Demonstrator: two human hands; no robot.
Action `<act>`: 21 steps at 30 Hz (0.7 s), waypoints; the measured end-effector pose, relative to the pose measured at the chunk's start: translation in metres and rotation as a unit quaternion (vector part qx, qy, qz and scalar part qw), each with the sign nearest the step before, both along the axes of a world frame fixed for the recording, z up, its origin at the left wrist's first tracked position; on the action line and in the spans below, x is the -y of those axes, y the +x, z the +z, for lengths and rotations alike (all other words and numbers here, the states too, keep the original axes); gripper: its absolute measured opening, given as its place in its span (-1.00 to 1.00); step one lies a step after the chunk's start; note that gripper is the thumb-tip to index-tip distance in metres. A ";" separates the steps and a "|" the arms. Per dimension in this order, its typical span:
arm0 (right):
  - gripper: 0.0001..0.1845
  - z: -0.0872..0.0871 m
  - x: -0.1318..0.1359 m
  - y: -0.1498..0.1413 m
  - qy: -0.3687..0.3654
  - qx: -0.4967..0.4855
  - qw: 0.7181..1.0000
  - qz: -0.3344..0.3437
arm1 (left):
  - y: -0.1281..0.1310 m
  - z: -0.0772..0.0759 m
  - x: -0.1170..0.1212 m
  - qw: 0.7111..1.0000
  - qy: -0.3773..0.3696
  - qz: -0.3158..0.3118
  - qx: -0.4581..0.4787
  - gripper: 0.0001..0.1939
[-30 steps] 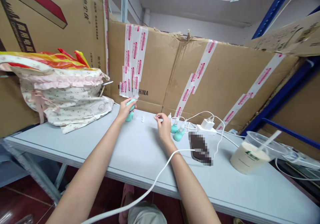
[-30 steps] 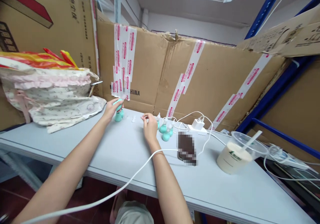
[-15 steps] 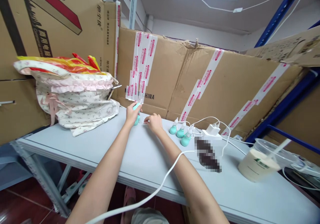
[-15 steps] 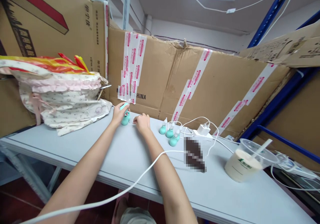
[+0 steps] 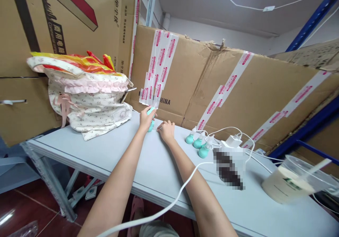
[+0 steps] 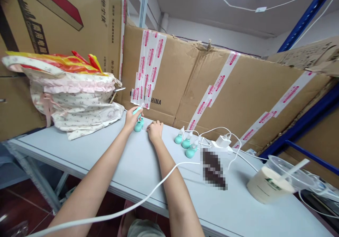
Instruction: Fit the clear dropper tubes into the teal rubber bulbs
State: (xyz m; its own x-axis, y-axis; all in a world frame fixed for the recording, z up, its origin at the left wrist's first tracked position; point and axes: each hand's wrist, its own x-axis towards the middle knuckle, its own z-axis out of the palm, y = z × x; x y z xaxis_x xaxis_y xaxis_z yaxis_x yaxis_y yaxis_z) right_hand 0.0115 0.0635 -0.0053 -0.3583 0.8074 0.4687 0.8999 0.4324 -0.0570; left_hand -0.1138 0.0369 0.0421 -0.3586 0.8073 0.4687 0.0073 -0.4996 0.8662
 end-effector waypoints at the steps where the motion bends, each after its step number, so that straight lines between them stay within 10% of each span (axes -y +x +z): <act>1: -0.90 -0.001 0.001 0.000 -0.002 -0.004 1.000 -0.002 | 0.000 0.000 0.000 1.000 0.000 -0.003 0.001 -0.73; 8: -0.76 0.023 0.007 0.016 0.022 -0.183 0.983 0.008 | 0.001 0.000 0.003 0.997 -0.008 0.018 -0.070 -0.70; 16: -0.63 0.079 0.020 0.033 -0.263 -0.500 0.802 0.193 | 0.019 0.006 0.030 0.858 0.114 0.131 -0.483 -0.60; 21: -0.66 0.079 0.030 0.042 -0.206 -0.505 0.825 0.149 | 0.024 -0.002 0.026 0.812 0.130 0.143 -0.551 -0.55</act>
State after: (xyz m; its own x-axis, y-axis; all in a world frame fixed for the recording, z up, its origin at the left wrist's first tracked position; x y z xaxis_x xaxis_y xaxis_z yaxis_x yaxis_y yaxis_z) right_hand 0.0535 0.0336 0.0737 -0.1647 0.9193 0.3574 0.1605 0.3825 -0.9099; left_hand -0.0896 0.0106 0.0399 0.2389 0.5876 0.7731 0.8540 -0.5061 0.1208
